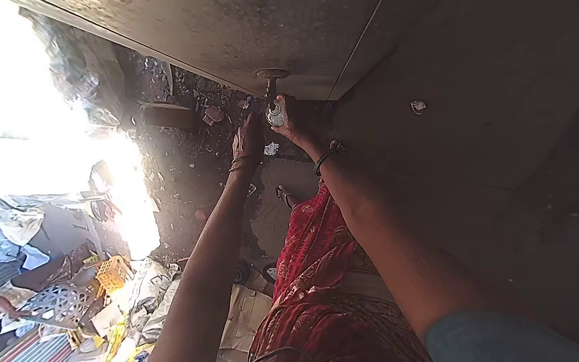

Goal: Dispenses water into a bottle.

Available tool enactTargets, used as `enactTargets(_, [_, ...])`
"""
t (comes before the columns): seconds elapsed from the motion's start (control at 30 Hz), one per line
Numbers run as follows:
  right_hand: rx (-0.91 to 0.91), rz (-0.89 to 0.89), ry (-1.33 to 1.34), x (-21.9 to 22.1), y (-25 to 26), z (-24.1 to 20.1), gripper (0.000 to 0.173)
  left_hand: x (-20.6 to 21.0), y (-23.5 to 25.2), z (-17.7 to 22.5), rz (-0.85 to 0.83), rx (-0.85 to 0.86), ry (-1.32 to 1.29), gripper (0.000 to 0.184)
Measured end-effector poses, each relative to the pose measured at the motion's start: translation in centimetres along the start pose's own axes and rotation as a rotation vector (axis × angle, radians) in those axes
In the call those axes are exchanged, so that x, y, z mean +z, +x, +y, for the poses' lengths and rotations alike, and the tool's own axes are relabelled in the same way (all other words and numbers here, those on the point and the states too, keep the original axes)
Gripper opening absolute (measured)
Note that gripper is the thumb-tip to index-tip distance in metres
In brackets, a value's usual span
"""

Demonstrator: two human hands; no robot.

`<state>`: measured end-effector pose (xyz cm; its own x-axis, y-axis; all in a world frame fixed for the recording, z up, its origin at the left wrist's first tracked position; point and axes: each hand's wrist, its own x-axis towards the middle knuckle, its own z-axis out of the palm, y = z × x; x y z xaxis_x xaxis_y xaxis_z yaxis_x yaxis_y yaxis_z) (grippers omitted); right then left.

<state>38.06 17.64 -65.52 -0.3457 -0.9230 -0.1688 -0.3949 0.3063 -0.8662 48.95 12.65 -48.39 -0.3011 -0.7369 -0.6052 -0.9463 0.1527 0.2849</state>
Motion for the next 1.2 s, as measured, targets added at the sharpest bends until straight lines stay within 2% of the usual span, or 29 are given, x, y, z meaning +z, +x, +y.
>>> enactTargets(0.47, [0.0, 0.002, 0.001, 0.0, -0.2, -0.4, 0.085, 0.1, -0.3, 0.7, -0.016, -0.049, -0.017, 0.038])
enactTargets(0.7, [0.054, -0.042, -0.004, -0.1, -0.2, -0.4, 0.09, 0.2, -0.1, 0.5, -0.009, -0.033, -0.001, 0.034])
enactTargets(1.2, [0.01, -0.006, 0.0, 0.2, 0.2, 0.1, 0.088, 0.4, 0.0, 0.1, -0.019, -0.024, -0.014, 0.035])
